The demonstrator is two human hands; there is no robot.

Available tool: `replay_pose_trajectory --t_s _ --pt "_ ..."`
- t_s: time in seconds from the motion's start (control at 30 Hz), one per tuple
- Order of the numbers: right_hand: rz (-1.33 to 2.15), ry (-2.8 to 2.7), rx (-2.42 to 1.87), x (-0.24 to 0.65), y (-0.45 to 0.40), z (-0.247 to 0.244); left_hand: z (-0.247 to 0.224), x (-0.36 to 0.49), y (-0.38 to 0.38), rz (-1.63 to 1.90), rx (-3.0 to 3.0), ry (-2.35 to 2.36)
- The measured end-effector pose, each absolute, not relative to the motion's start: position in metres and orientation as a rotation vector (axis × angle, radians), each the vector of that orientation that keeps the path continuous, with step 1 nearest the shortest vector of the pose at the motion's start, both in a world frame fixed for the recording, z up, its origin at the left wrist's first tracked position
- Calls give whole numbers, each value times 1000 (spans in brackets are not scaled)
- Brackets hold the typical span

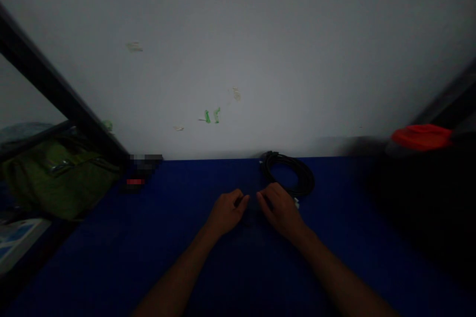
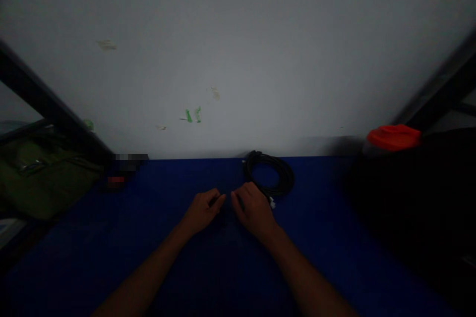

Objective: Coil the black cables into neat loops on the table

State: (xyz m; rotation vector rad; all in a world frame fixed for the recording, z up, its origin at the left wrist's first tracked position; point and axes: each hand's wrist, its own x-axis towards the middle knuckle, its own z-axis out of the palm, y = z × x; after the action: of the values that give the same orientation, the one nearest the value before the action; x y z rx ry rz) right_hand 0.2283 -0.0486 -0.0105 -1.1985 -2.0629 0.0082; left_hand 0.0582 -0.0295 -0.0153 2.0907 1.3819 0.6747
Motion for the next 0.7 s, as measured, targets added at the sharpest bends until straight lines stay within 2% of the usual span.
replay_pose_trajectory --t_s 0.17,0.37,0.7 --pt "-294 -1961 -1520 239 -41 -1 -15 57 -30 650 2074 1396" --pt "-388 -1987 -1827 249 -34 -7 -18 58 -29 650 2069 1403" --pt "-442 -2079 -1809 252 -31 -12 -16 56 -29 661 2059 1402"
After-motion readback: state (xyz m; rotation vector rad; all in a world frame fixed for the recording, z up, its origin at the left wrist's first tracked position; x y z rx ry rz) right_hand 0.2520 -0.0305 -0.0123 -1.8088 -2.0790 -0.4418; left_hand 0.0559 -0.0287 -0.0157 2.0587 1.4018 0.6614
